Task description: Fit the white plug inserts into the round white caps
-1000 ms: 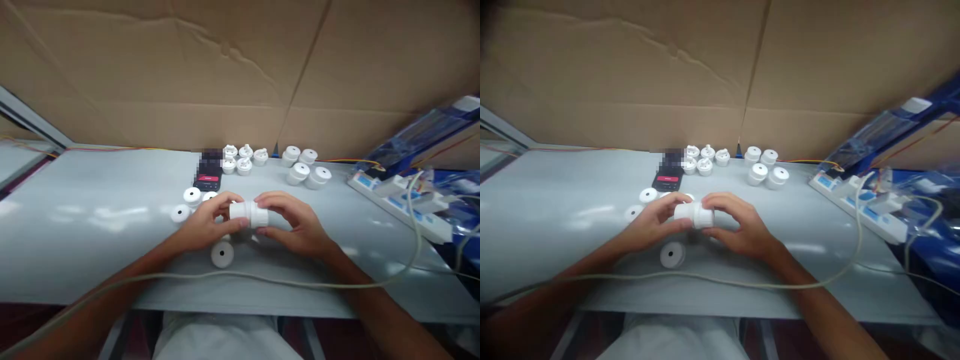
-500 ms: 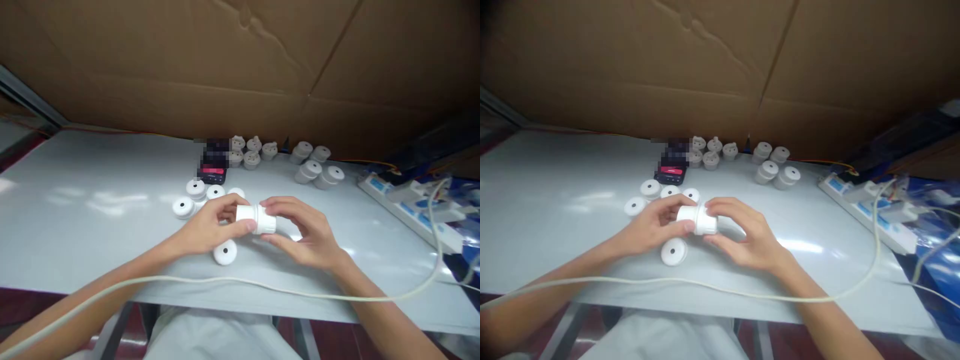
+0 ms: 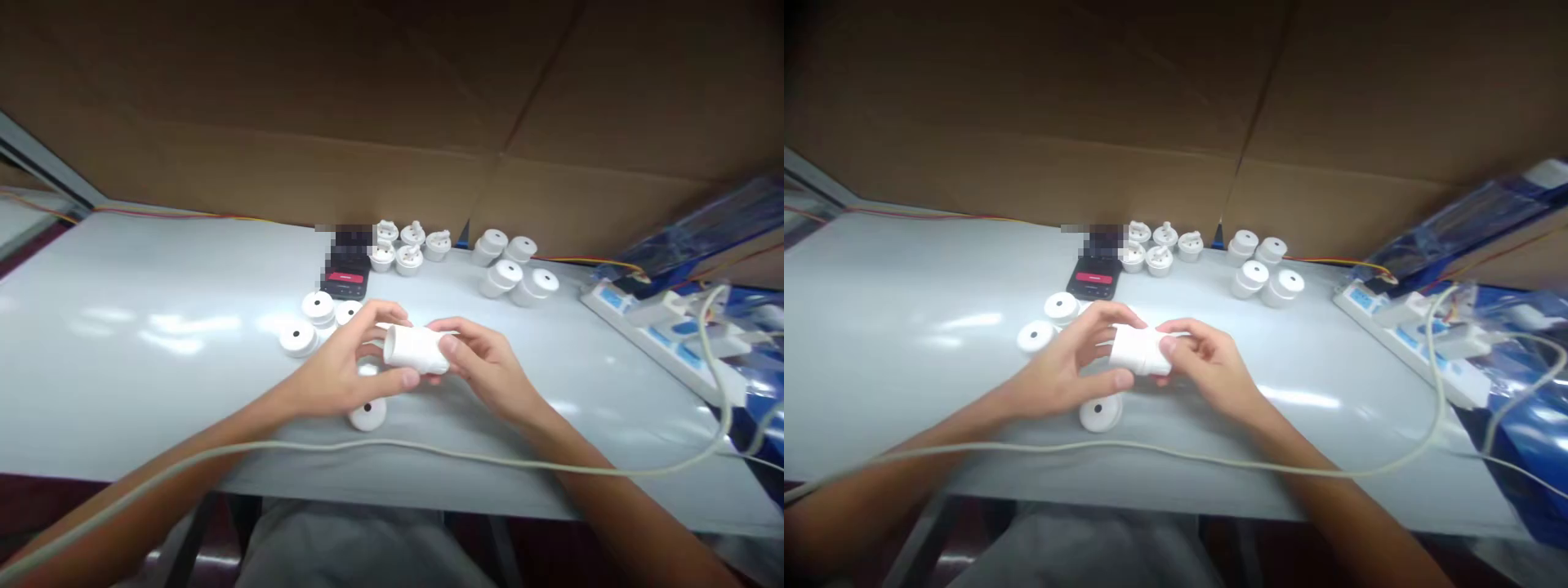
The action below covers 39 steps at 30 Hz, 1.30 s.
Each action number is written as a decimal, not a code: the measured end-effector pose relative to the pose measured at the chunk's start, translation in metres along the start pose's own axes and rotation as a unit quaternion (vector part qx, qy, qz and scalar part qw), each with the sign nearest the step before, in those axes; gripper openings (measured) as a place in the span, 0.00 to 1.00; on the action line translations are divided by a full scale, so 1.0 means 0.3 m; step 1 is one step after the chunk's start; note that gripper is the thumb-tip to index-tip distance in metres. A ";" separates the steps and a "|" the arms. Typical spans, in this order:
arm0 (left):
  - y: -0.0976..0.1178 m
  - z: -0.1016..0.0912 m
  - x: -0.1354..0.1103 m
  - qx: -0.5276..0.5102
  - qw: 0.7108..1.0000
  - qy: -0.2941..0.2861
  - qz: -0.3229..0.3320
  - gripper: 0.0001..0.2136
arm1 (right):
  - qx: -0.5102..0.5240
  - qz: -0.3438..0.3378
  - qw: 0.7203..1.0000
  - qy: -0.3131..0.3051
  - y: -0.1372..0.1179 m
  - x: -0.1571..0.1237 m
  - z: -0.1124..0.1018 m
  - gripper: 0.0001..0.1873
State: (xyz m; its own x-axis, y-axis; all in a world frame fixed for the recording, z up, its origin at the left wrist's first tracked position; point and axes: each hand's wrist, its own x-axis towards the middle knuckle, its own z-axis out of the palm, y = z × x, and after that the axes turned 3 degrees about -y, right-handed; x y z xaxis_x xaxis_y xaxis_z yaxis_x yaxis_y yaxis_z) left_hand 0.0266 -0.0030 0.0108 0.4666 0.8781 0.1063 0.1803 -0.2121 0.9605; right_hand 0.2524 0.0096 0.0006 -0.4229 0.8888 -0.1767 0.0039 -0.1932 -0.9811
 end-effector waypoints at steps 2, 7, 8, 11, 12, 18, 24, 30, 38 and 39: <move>-0.006 -0.005 0.005 -0.057 0.996 -0.020 -0.064 0.15 | -0.018 -0.009 1.000 0.018 -0.004 0.001 -0.005 0.23; -0.035 0.000 -0.006 0.088 0.992 0.022 0.091 0.12 | -0.017 -0.002 0.999 0.048 -0.009 0.006 -0.020 0.22; -0.035 0.004 -0.011 0.136 0.979 0.036 0.146 0.15 | -0.013 0.000 0.999 0.042 -0.008 0.006 -0.020 0.21; -0.026 0.013 -0.020 0.198 0.959 0.043 0.197 0.23 | -0.025 -0.025 0.999 0.033 -0.005 0.003 -0.010 0.19; -0.022 0.014 -0.021 0.193 0.965 0.042 0.175 0.26 | -0.034 -0.043 0.998 0.035 -0.004 0.001 -0.005 0.20; -0.018 0.011 -0.021 0.208 0.974 0.075 0.046 0.09 | -0.051 -0.068 0.996 0.035 0.003 -0.001 0.009 0.21; -0.026 0.026 -0.040 0.310 0.912 0.141 0.226 0.06 | -0.012 -0.025 0.999 0.025 0.003 0.004 0.016 0.22; -0.021 0.000 -0.032 0.402 0.866 0.145 0.259 0.14 | -0.184 -0.140 0.962 0.147 -0.029 0.022 -0.061 0.20; -0.018 -0.013 -0.037 0.388 0.896 0.097 0.192 0.07 | -0.586 -0.149 0.777 0.177 -0.215 0.215 -0.297 0.20; -0.021 -0.012 -0.038 0.385 0.897 0.091 0.195 0.06 | -0.607 -0.141 0.766 0.157 -0.224 0.250 -0.315 0.20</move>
State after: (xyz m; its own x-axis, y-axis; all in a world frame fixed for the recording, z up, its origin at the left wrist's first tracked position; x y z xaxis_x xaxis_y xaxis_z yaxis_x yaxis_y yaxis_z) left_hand 0.0170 -0.0100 0.0044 0.4877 0.7136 0.5029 0.6123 -0.6902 0.3857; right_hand 0.3061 0.1286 0.0459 -0.3239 0.9173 0.2318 0.8735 0.3840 -0.2992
